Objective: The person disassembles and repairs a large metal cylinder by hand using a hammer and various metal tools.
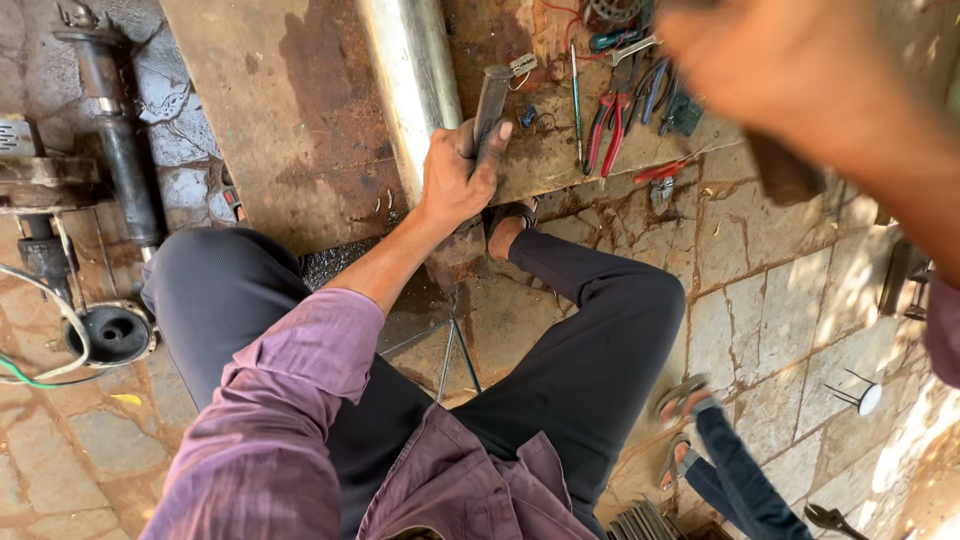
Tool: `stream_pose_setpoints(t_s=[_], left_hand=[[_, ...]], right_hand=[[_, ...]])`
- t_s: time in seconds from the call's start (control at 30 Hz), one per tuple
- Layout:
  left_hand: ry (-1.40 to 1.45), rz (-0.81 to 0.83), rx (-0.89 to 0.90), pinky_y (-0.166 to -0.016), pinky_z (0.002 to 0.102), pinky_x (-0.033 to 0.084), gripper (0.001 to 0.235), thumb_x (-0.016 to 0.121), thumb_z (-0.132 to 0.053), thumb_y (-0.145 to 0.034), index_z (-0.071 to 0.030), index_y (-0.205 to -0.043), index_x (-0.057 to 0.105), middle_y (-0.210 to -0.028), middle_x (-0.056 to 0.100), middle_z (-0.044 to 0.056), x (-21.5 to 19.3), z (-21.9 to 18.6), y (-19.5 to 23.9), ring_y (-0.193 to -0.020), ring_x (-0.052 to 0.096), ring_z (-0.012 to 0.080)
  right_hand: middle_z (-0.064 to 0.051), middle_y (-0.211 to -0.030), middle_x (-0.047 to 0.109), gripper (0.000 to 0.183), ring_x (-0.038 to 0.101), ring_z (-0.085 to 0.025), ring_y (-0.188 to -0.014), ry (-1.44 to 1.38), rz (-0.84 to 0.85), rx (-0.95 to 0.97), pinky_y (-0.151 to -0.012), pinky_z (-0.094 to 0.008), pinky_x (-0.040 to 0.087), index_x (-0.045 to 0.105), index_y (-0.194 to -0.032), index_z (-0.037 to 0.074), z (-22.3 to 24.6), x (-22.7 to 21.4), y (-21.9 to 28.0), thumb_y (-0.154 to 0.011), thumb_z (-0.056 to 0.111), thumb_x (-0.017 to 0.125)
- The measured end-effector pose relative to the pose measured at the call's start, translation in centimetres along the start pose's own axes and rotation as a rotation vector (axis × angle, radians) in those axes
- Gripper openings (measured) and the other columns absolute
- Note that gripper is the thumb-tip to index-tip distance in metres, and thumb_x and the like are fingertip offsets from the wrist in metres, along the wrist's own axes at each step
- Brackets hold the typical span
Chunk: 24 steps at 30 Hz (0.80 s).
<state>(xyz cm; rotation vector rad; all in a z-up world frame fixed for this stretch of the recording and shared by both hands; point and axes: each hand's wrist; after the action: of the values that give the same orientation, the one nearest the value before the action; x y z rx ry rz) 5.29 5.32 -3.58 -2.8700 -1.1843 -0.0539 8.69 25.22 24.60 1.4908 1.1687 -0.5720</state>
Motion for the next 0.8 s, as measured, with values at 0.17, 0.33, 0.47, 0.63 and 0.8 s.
stream_pose_setpoints(t_s=[0.17, 0.33, 0.47, 0.63, 0.8], left_hand=[[0.033, -0.011, -0.019, -0.043, 0.035, 0.034, 0.043, 0.059, -0.036, -0.107, -0.004, -0.077, 0.061, -0.051, 0.044, 0.001, -0.2, -0.8, 0.3, -0.043, 0.046, 0.0121], [0.031, 0.023, -0.055, -0.041, 0.037, 0.031, 0.045, 0.061, -0.033, -0.105, -0.004, -0.072, 0.057, -0.049, 0.045, 0.003, -0.3, -0.6, 0.0, -0.042, 0.045, 0.0133], [0.016, 0.030, -0.067, -0.043, 0.037, 0.033, 0.048, 0.063, -0.033, -0.106, -0.002, -0.070, 0.055, -0.050, 0.045, 0.004, -0.1, -0.2, 0.1, -0.043, 0.043, 0.0140], [0.064, -0.027, 0.007, -0.044, 0.037, 0.034, 0.046, 0.061, -0.034, -0.107, -0.002, -0.074, 0.058, -0.052, 0.043, 0.004, 0.0, -0.4, -0.1, -0.045, 0.042, 0.0132], [0.068, 0.002, -0.085, -0.043, 0.038, 0.030, 0.043, 0.063, -0.030, -0.106, -0.001, -0.074, 0.058, -0.051, 0.042, 0.004, 0.0, -0.2, 0.1, -0.046, 0.040, 0.0140]], right_hand=[[-0.022, -0.083, 0.071, 0.046, 0.068, -0.033, -0.066, -0.407, -0.139, 0.063, -0.054, -0.041, 0.053, 0.072, -0.112, -0.007, 1.2, 0.4, -0.8, -0.072, 0.015, 0.074], [-0.022, -0.075, 0.070, 0.024, 0.068, -0.032, -0.062, -0.441, 0.283, 0.458, -0.057, -0.043, 0.055, 0.072, -0.103, -0.002, 0.6, 0.5, -1.6, -0.101, 0.022, 0.068], [-0.020, -0.076, 0.069, 0.016, 0.069, -0.031, -0.064, -0.567, 0.228, 0.468, -0.059, -0.043, 0.056, 0.070, -0.099, -0.003, 2.4, 0.5, -1.5, -0.095, 0.011, 0.067], [-0.023, -0.081, 0.069, 0.029, 0.068, -0.037, -0.066, -0.383, 0.273, 0.434, -0.059, -0.048, 0.054, 0.070, -0.108, -0.002, -0.1, 0.3, -2.1, -0.097, 0.024, 0.064], [-0.024, -0.086, 0.069, 0.028, 0.068, -0.038, -0.070, -0.459, 0.190, 0.396, -0.064, -0.049, 0.056, 0.069, -0.119, 0.002, 1.3, 1.4, -2.1, -0.097, 0.018, 0.065]])
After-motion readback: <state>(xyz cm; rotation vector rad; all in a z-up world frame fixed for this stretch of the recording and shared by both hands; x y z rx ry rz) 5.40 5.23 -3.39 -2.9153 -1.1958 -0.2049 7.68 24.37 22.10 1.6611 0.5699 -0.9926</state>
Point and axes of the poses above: each hand's wrist, its own y-axis away from the middle knuckle, its own x-axis out of the palm, z = x × y
